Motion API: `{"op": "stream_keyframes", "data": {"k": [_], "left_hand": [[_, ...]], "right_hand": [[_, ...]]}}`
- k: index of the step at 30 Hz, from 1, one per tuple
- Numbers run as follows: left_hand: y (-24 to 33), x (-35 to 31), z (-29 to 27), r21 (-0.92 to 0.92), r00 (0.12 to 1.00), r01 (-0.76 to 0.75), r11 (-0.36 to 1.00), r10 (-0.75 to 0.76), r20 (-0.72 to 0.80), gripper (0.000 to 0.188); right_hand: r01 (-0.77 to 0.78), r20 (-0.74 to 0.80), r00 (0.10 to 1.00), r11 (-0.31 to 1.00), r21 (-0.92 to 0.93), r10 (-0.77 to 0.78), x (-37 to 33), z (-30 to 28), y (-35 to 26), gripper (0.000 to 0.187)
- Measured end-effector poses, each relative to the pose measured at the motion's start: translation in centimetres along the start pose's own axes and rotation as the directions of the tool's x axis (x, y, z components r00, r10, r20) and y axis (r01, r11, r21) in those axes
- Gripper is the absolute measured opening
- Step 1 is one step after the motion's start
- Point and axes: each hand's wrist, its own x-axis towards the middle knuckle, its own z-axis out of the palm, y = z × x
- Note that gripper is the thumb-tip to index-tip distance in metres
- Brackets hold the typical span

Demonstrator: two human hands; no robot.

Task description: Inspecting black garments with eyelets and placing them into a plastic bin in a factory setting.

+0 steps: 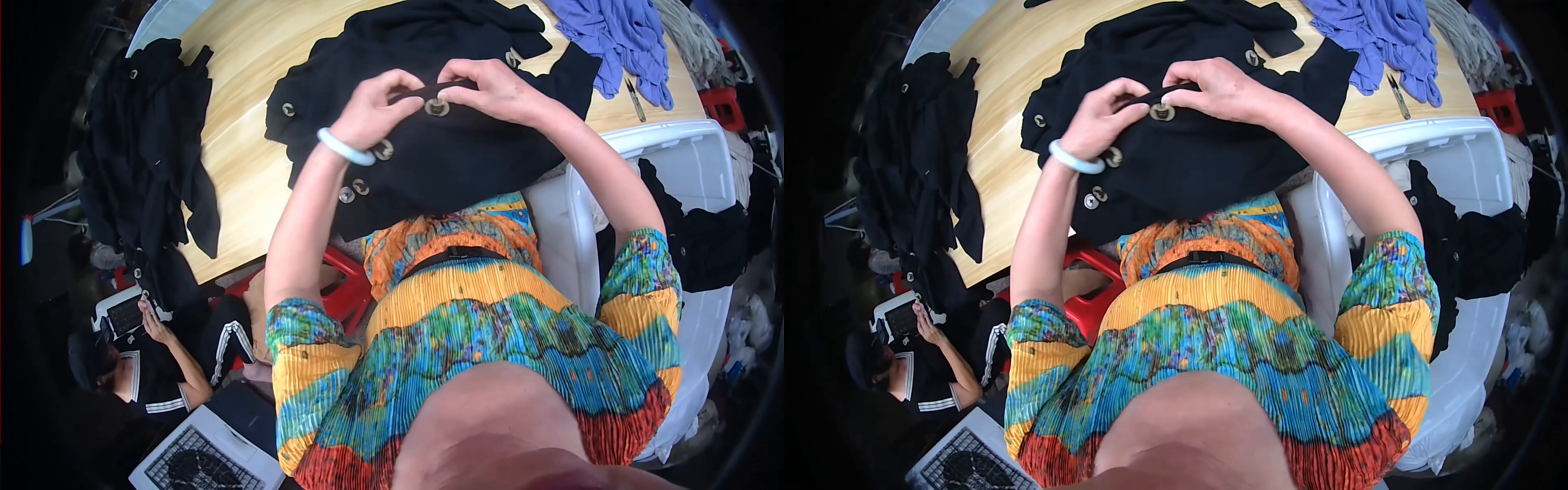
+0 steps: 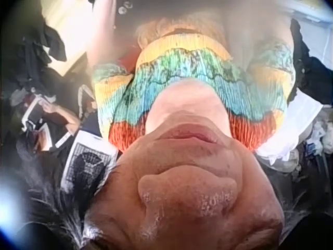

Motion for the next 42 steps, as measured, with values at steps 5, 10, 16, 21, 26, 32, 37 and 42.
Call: {"op": "stream_keyframes", "data": {"k": [5,10,16,21,26,32,37,42], "left_hand": [[-2.4,-1.6,-2.7,0.513,0.993,0.042,0.857,0.02,-0.114,0.012],[-1.3,0.1,-0.8,0.608,0.958,-0.049,0.792,0.21,-0.197,0.018],[-2.3,7.0,3.1,0.708,0.95,0.172,0.685,0.074,-0.303,0.044],[-3.1,8.1,3.0,0.502,0.962,0.235,0.832,-0.127,-0.24,0.045],[-3.2,7.7,2.7,0.335,0.959,0.28,0.9,-0.25,-0.132,0.04],[-3.3,7.3,3.9,0.442,0.974,0.2,0.874,-0.128,-0.188,0.032],[-3.6,7.3,3.8,0.364,0.963,0.201,0.909,-0.114,-0.246,0.027],[-3.5,7.2,3.6,0.017,0.938,0.271,0.962,-0.26,-0.229,0.018]], "right_hand": [[0.13,-0.008,0.989,0.892,-0.434,-0.148,-3.1,0.0,1.6,0.019],[0.056,-0.16,0.977,0.9,-0.433,-0.138,-4.4,1.1,2.3,0.018],[0.07,-0.242,0.945,0.86,-0.506,-0.219,-3.4,2.2,2.7,0.012],[-0.018,-0.284,0.951,0.896,-0.445,-0.122,-2.4,3.0,4.6,0.011],[0.007,-0.341,0.931,0.938,-0.347,-0.133,-2.3,2.9,5.5,0.014],[-0.09,-0.337,0.941,0.944,-0.318,-0.023,-2.6,2.5,4.4,0.015],[0.005,-0.296,0.948,0.935,-0.353,-0.117,-2.4,2.5,4.5,0.013],[-0.024,-0.297,0.95,0.92,-0.392,-0.101,-2.2,2.5,4.5,0.016]]}}
